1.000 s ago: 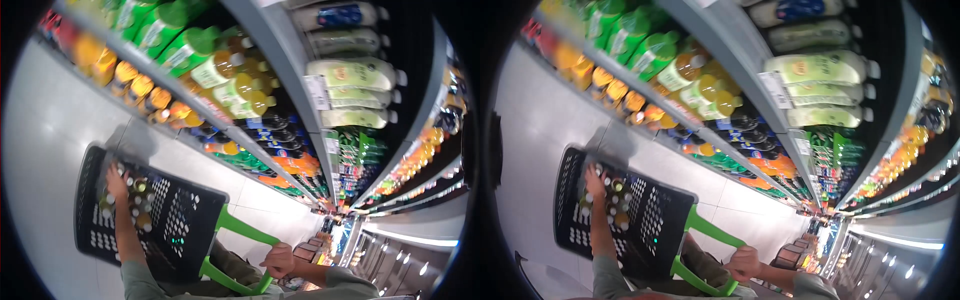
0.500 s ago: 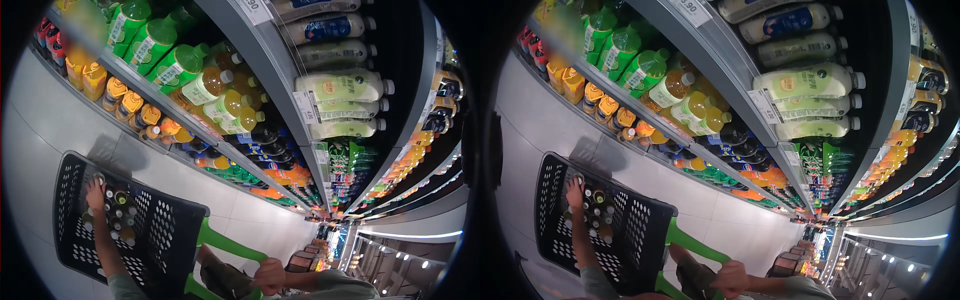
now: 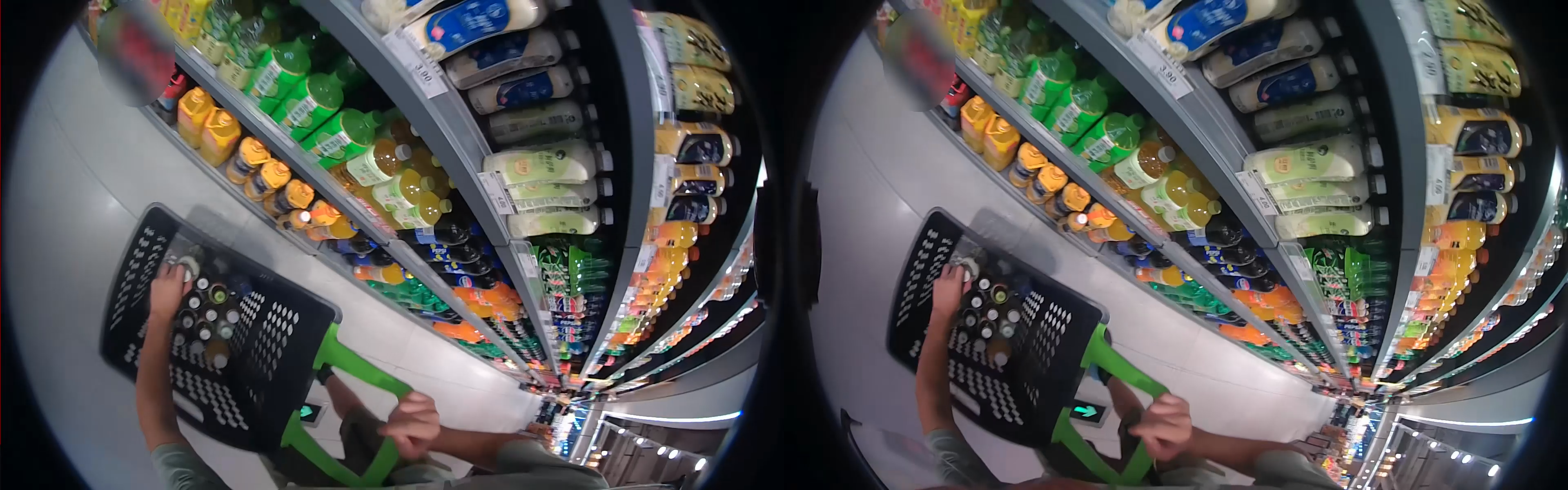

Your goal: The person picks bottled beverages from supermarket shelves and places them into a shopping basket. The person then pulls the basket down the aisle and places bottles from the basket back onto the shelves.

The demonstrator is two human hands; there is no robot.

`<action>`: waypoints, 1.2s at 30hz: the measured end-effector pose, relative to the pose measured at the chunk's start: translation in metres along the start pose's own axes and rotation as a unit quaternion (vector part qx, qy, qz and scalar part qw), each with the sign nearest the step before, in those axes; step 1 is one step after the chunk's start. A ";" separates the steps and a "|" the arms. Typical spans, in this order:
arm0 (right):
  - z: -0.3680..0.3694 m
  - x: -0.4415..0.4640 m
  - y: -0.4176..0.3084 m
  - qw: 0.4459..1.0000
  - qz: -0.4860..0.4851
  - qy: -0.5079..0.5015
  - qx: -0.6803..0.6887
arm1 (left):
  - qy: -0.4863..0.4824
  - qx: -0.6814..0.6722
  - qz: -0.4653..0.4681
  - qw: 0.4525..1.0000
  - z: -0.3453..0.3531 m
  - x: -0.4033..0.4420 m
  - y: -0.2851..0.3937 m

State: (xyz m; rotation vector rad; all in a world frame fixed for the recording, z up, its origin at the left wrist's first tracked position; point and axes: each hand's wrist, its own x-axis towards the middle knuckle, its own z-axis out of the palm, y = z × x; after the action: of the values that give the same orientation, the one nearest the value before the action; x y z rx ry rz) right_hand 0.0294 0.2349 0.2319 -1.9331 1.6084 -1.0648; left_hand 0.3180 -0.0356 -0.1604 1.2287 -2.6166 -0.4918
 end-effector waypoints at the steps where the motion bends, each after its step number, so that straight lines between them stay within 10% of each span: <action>1: 0.006 0.008 0.000 1.000 -0.027 0.000 -0.009 | 0.001 0.001 0.008 1.000 -0.032 0.001 0.003; 21: 0.068 0.120 -0.042 0.995 0.054 -0.075 0.024 | 0.163 -0.005 -0.005 0.987 -0.633 -0.027 0.218; 23: 0.061 0.143 -0.038 0.966 0.050 -0.088 0.237 | 0.161 -0.024 0.006 0.987 -0.676 -0.029 0.258; 30: -0.131 0.242 -0.182 0.908 -0.208 -0.148 0.331 | 0.135 -0.054 0.016 0.989 -0.751 -0.015 0.402; 36: -0.185 0.201 -0.165 0.824 -0.057 -0.257 0.502 | 0.138 -0.196 0.110 0.965 -0.705 0.022 0.445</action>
State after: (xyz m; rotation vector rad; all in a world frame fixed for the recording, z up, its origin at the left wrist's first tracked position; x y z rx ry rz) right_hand 0.0028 0.1137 0.5265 -1.3654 0.4367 -0.9977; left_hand 0.2196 0.0657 0.6617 0.8041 -2.2431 -0.6979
